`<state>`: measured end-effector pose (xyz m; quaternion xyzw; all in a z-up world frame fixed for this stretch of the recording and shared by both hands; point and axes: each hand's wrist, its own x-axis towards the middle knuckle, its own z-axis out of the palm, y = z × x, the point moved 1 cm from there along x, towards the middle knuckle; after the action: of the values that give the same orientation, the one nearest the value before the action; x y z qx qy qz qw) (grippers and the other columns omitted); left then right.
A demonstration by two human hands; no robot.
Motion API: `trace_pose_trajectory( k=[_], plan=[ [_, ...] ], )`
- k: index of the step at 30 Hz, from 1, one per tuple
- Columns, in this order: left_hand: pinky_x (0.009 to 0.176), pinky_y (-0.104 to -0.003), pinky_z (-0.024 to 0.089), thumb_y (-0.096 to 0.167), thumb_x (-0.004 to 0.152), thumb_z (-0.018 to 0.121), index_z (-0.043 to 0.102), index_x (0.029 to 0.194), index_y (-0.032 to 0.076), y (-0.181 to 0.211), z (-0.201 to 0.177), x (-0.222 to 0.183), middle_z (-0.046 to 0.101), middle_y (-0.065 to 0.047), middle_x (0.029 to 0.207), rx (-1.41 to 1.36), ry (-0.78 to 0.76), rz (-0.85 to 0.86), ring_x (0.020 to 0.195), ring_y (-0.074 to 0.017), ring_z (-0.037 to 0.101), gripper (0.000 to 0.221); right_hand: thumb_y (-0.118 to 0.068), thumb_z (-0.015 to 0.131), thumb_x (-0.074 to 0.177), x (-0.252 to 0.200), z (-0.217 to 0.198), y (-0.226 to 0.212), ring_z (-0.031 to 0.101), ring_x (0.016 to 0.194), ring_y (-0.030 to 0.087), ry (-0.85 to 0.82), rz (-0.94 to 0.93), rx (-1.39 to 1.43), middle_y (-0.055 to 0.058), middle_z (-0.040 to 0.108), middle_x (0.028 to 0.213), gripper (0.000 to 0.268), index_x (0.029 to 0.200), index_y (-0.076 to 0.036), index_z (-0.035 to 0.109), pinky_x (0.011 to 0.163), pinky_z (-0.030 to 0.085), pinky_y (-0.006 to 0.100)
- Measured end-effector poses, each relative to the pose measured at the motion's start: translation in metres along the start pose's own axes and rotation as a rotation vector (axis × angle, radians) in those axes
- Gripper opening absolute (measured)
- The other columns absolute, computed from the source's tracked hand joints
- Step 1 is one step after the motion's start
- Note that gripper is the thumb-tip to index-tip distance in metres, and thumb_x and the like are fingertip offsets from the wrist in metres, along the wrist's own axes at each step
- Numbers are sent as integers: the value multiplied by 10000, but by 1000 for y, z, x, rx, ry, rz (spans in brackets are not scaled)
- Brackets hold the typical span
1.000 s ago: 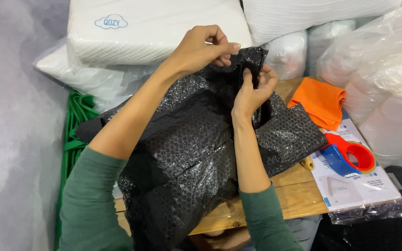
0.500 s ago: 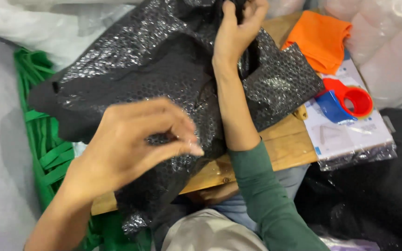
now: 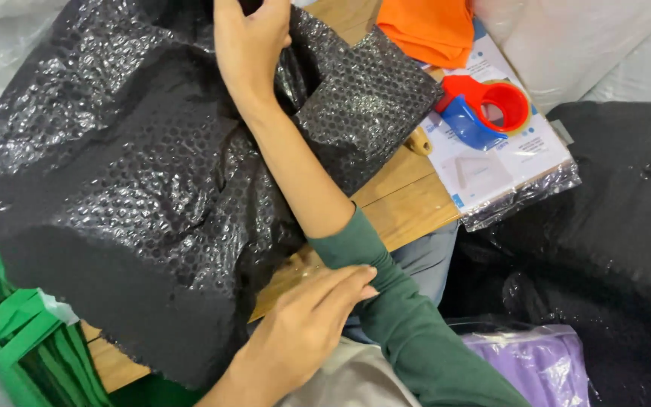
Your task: The person wraps an object in black bubble wrap, secures the package with tape, and prepares shipping materials.
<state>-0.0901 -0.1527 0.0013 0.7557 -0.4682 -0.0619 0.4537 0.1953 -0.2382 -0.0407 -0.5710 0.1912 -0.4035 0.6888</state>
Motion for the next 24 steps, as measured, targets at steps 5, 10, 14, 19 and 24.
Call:
trace_pose_trajectory(
  k=[5, 10, 14, 19, 24],
  plan=[
    [1061, -403, 546, -152, 928, 480, 524, 1405, -55, 12, 25, -22, 585, -206, 1312, -40, -274, -202, 1168, -286, 670, 488, -445, 521, 873, -6, -3, -10, 451, 631, 88, -45, 33, -30, -100, 382, 664, 262, 923, -193, 464, 1074, 326, 439],
    [610, -280, 545, 79, 874, 844, 667, 845, -5, 11, 45, 17, 712, -71, 791, -136, 114, 34, 658, -152, 665, 198, -545, 455, 868, -7, 0, -7, 478, 571, 88, -87, 27, -46, -98, 368, 612, 346, 926, -204, 464, 1038, 336, 419],
    [564, -305, 414, 143, 885, 855, 496, 769, 70, -8, 72, 76, 539, -7, 729, -104, 138, 65, 594, -136, 463, 384, -535, 491, 880, -11, 2, -1, 550, 567, 106, -97, 42, -58, -79, 469, 625, 407, 1116, -207, 537, 1094, 331, 415],
    [515, -471, 416, -174, 797, 577, 639, 1069, -10, -37, 104, 137, 442, -116, 1023, 162, -218, -12, 877, -347, 526, 323, -411, 557, 877, -11, 3, -3, 649, 1304, 213, -98, 99, 6, -4, 666, 1373, 504, 1344, -223, 525, 1217, 228, 452],
    [572, -542, 513, -260, 707, 513, 568, 828, 39, -69, 140, 186, 551, -183, 951, 395, -367, -108, 788, -424, 610, 327, -488, 523, 861, -11, 2, -6, 643, 948, 164, -101, 98, -18, -56, 638, 1009, 483, 1252, -206, 545, 1182, 266, 430]
  ],
)
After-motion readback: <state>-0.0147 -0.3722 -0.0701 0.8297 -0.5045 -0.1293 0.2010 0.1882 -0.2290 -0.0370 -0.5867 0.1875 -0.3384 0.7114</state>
